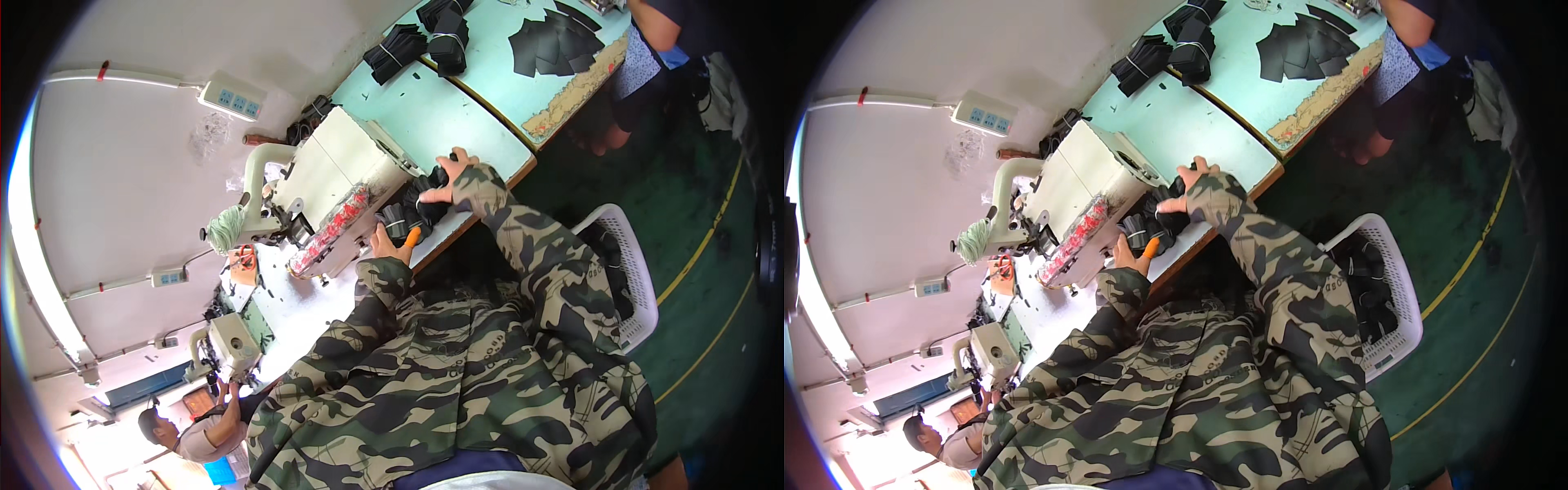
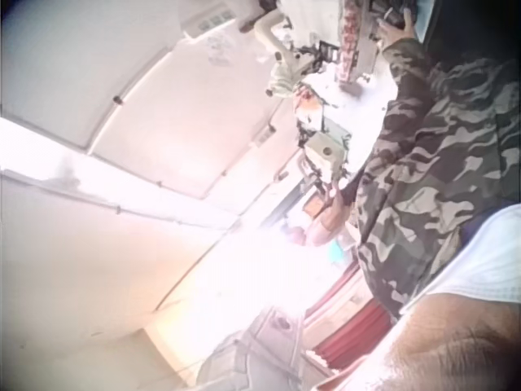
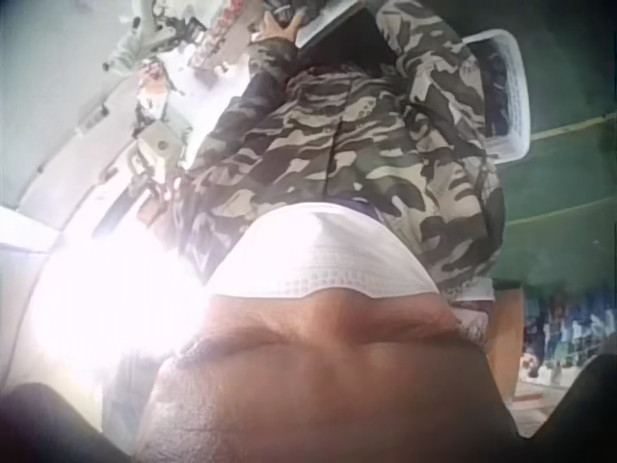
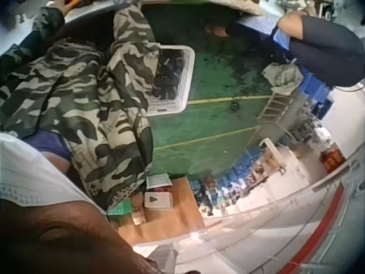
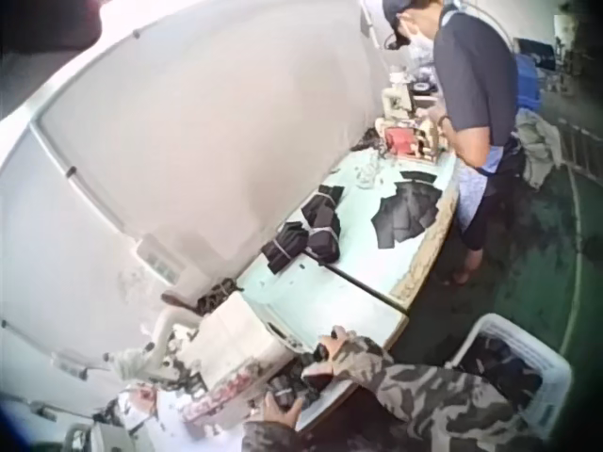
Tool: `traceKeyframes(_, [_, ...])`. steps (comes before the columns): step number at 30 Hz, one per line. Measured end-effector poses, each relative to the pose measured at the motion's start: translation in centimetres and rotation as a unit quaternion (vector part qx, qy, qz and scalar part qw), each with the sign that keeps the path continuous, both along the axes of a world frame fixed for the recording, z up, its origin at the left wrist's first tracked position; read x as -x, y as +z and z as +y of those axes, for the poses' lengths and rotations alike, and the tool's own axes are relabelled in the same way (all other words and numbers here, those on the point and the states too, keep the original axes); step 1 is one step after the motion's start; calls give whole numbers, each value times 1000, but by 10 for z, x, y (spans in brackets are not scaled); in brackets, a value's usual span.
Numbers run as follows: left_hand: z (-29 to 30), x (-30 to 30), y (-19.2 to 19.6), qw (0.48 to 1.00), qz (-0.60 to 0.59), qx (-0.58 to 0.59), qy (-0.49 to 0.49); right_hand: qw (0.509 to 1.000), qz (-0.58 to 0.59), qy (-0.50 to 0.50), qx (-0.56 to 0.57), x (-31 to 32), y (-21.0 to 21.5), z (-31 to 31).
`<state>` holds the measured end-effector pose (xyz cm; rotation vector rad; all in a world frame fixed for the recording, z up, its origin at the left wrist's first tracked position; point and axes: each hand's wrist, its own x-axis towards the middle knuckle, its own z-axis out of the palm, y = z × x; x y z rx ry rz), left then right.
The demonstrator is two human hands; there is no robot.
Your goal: Trimming excess fabric or threads from shoe components using hand shears at a workbench in a manufacturing facility.
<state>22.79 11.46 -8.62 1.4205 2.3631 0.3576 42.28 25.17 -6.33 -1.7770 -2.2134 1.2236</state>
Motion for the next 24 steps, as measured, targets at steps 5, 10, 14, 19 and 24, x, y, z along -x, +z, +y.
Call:
traceKeyframes(5, [23,14,-21,996,-8,61,61,998,-33,13,45,8,-1,-12])
traceKeyframes(10, [27,30,-9,918,-391,51,-41,996,29,-24,86,-9,-29,-44])
traceKeyframes(14, [3,52,-12,861,-472,137,-128,983,93,-11,157,-8,-30,-78])
traceKeyframes(19, [21,58,0,750,-563,292,-187,910,198,-69,358,-18,-58,-144])
traceKeyframes(24, [25,35,-9,671,-556,382,-309,856,324,-118,385,-28,-57,-184])
